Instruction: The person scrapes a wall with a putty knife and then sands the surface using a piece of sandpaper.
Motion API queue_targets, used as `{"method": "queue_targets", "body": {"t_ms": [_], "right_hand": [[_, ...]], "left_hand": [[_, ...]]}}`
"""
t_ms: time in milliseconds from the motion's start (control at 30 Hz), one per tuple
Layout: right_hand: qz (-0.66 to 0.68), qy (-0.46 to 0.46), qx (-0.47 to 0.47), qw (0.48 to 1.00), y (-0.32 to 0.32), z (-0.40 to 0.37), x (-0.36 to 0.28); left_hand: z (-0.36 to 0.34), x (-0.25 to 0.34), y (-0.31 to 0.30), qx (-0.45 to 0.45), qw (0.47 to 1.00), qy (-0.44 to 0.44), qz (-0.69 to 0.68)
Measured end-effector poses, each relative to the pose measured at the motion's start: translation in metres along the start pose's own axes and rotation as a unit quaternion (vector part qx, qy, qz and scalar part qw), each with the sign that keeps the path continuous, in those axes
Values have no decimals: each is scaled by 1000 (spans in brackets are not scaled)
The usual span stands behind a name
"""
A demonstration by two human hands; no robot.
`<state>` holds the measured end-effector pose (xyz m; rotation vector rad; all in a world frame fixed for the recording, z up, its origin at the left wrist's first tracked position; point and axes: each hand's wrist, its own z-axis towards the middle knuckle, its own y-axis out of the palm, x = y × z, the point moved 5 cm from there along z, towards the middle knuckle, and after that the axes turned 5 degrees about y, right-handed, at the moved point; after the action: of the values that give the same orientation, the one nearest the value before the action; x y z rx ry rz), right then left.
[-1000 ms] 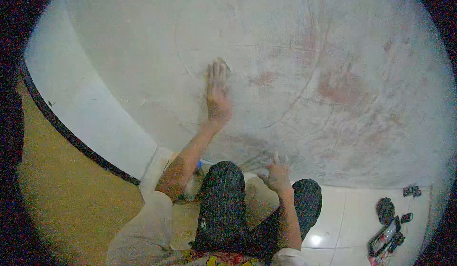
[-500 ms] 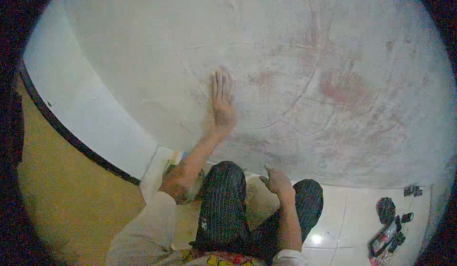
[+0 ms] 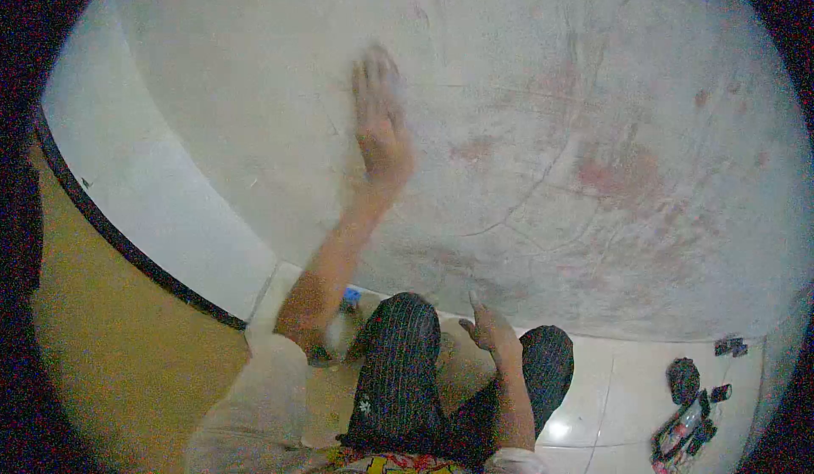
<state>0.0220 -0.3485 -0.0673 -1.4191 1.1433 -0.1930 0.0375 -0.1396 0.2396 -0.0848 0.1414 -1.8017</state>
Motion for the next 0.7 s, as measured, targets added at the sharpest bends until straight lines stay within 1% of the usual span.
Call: {"method": "queue_targets", "body": {"t_ms": [33, 67, 100, 167, 233, 267, 333, 400, 433, 500, 533, 600, 633, 667, 700], "right_hand": [[1, -1, 4, 1000, -3, 0, -2], [-9, 18, -26, 999, -4, 1, -2], [-20, 36, -58, 997, -2, 1, -3], [-20, 21, -42, 999, 0, -3, -2], [-17, 6, -26, 999, -2, -3, -3], [-17, 23, -42, 999, -2, -2, -1], [-15, 39, -60, 997, 6, 1, 2], [-33, 18, 4, 999, 12, 4, 8], [-33, 21, 3, 999, 6, 1, 3], [-17, 17, -41, 999, -2, -5, -7], [-21, 17, -46, 999, 1, -7, -6], [-33, 5, -26, 999, 1, -1, -7], [-34, 2, -22, 999, 4, 2, -5], [-44, -18, -6, 999, 9, 3, -2], [-54, -37, 8, 998, 11, 3, -1]], "left_hand": [[-36, 2, 8, -36, 998, 31, 48], [-73, 4, 15, -44, 998, 23, 41], [-83, 11, 10, -51, 998, 13, 34], [-82, 5, 13, -67, 997, -3, 46], [-46, 4, 6, -83, 995, -23, 46], [-15, 2, 3, -82, 996, -29, 33], [44, -3, -5, -36, 997, 30, 66], [95, -7, -16, 5, 999, 47, 22], [99, -6, -12, 5, 999, 45, 19], [98, -2, -14, 30, 997, 59, 44], [81, -1, -12, 30, 997, 55, 47], [23, 3, -1, -5, 999, 37, 22], [-9, 7, 2, -34, 998, 35, 35], [-44, 9, 4, -64, 996, 32, 49], [-80, 7, 11, -73, 996, 20, 43]]}}
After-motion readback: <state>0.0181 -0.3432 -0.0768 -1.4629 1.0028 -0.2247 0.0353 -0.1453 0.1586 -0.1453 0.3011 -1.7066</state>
